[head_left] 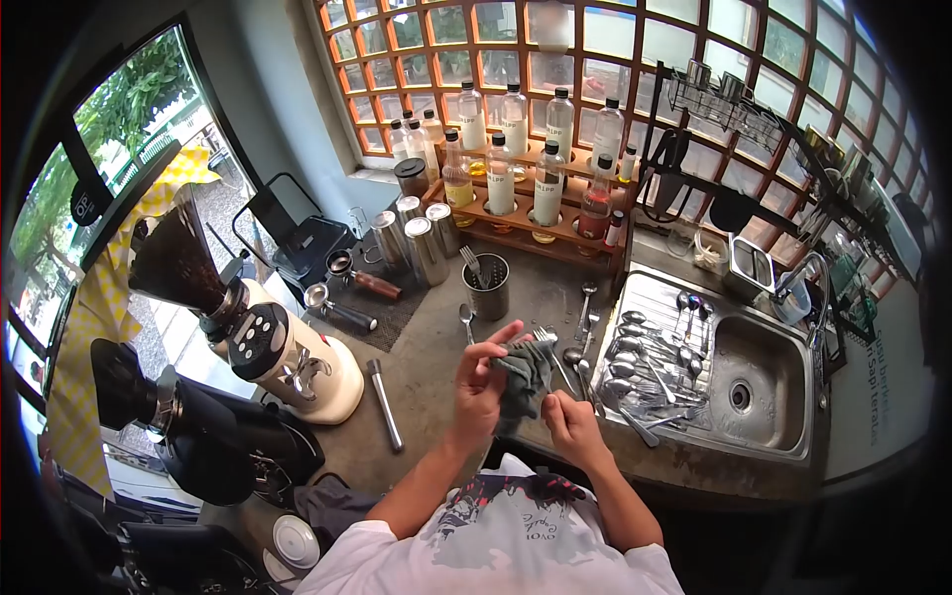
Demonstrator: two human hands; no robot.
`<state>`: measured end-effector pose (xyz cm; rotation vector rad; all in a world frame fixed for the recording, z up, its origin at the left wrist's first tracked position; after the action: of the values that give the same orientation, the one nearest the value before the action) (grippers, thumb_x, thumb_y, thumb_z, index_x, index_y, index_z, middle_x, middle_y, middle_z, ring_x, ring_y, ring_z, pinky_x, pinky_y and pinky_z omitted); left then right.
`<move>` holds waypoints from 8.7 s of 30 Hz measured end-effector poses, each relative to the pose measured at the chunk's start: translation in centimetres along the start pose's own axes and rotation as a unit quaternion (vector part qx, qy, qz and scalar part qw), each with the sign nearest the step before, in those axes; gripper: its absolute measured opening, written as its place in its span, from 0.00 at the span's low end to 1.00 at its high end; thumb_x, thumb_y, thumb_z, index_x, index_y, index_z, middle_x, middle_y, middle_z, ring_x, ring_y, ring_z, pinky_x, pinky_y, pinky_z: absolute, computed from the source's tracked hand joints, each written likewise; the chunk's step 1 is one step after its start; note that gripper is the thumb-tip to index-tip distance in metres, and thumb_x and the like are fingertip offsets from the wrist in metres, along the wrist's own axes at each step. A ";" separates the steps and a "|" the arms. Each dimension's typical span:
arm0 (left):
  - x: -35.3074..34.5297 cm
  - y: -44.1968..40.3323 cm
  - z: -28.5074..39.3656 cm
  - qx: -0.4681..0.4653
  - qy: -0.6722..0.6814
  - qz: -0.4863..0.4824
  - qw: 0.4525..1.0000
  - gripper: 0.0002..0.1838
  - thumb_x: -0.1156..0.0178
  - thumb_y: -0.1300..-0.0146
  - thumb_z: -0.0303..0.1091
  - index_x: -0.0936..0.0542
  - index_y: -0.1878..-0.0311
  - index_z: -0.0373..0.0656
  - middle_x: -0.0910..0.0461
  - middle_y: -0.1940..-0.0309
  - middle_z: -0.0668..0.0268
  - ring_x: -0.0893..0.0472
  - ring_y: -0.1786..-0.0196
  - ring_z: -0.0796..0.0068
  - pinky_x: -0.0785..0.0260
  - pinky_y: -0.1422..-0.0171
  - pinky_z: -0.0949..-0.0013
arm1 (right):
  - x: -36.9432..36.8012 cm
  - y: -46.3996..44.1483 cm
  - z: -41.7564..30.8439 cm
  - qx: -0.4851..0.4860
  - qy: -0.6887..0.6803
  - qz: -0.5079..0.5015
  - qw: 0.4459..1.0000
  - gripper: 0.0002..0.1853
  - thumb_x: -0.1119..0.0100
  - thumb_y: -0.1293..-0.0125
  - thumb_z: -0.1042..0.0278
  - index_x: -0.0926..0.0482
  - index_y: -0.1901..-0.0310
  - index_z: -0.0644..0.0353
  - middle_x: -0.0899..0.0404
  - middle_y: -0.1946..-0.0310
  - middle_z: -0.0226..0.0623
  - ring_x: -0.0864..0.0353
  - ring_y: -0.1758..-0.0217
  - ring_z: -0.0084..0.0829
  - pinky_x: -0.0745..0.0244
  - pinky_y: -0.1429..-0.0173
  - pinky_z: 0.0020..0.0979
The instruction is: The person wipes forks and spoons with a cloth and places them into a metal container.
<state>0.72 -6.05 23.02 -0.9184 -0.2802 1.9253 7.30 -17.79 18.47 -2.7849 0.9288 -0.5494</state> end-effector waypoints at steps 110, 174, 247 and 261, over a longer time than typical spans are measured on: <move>3.0 3.2 -5.2 0.221 -0.456 -0.143 0.850 0.14 0.38 0.40 0.40 0.21 0.63 0.36 0.23 0.80 0.57 0.25 0.76 0.76 0.33 0.70 0.69 | 6.6 -2.2 0.4 0.042 -0.134 0.049 0.989 0.10 0.42 0.36 0.69 0.22 0.70 0.67 0.20 0.65 0.43 0.19 0.70 0.21 0.24 0.66 0.24; 1.7 2.2 -4.7 0.207 -0.557 -0.166 0.787 0.08 0.40 0.40 0.29 0.23 0.61 0.35 0.23 0.76 0.55 0.25 0.73 0.76 0.31 0.66 0.69 | 5.9 -2.9 0.4 0.049 -0.255 0.137 0.956 0.08 0.48 0.33 0.75 0.36 0.56 0.59 0.19 0.68 0.41 0.20 0.67 0.24 0.24 0.63 0.22; 0.2 2.7 -5.5 0.134 -0.255 -0.104 0.952 0.13 0.52 0.38 0.21 0.27 0.50 0.36 0.23 0.62 0.62 0.24 0.59 0.78 0.32 0.52 0.73 | 4.3 -3.1 -7.1 0.218 0.052 0.073 0.972 0.10 0.40 0.50 0.87 0.23 0.66 0.64 0.19 0.70 0.38 0.19 0.70 0.33 0.26 0.65 0.27; -2.2 2.4 -6.6 0.115 -0.318 -0.142 0.930 0.12 0.52 0.38 0.24 0.32 0.50 0.36 0.25 0.64 0.54 0.23 0.61 0.53 0.31 0.54 0.62 | 5.9 -2.7 -4.1 0.191 -0.007 0.186 0.964 0.06 0.39 0.43 0.82 0.21 0.63 0.65 0.21 0.71 0.35 0.21 0.70 0.26 0.28 0.68 0.23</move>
<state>4.36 -10.33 18.25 -0.0660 -0.5192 1.8806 11.54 -19.33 24.65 -2.2026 1.1652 -0.5736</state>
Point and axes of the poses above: each hand's wrist, its own y-axis away from the middle knuckle, its own x-axis out of the back of the hand, z = x × y, the point moved 9 cm from there along -y, towards the middle knuckle
